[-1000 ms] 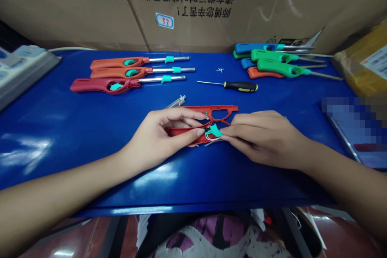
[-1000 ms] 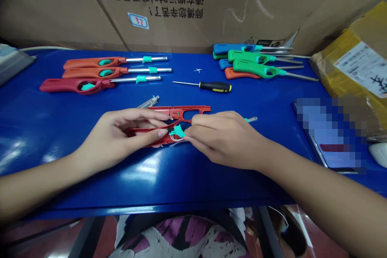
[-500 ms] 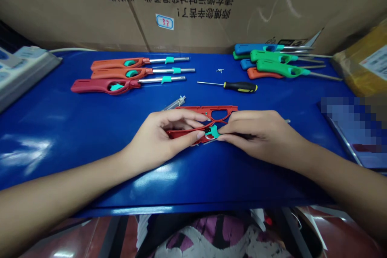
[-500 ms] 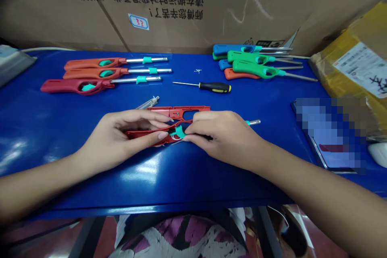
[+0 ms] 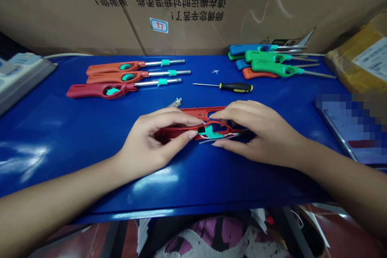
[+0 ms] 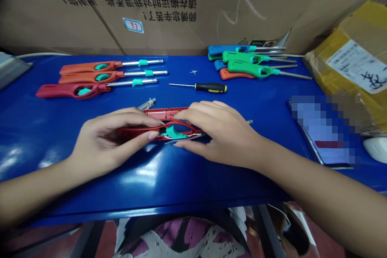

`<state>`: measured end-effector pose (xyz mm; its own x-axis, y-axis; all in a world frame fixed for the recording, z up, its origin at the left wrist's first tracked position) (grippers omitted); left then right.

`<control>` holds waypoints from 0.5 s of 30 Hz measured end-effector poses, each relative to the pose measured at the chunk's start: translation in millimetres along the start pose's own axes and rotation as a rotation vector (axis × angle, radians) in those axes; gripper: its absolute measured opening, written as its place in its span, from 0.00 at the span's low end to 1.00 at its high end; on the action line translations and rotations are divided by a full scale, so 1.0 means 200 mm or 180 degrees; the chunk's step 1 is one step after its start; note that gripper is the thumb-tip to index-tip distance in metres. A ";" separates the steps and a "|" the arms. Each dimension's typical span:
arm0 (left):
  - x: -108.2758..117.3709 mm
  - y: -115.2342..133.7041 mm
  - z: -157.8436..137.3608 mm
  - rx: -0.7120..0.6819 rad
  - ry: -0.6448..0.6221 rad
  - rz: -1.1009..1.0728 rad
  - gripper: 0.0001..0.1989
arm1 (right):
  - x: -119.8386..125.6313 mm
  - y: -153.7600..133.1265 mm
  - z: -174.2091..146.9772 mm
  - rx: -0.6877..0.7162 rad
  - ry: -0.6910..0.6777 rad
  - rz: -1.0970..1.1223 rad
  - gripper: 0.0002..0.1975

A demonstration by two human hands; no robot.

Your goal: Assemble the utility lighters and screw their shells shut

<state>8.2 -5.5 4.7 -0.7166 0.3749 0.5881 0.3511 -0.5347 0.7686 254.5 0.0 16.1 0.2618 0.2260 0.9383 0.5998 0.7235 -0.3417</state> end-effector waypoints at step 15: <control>-0.01 -0.01 0.01 -0.0044 -0.0079 0.0245 0.09 | -0.03 0.01 0.01 0.0039 -0.0068 -0.0254 0.19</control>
<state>10.8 -3.6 1.6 -0.6726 0.3508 0.6515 0.3961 -0.5730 0.7175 253.8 1.3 9.8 0.1974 0.1810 0.9635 0.6089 0.7476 -0.2653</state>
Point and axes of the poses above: each hand's wrist, its own z-axis towards the middle knuckle, its own x-axis out of the back of the hand, y = z × x, the point moved 1 cm from there along z, towards the middle knuckle, and after that the axes turned 14 degrees about -y, right-handed, at the moved point
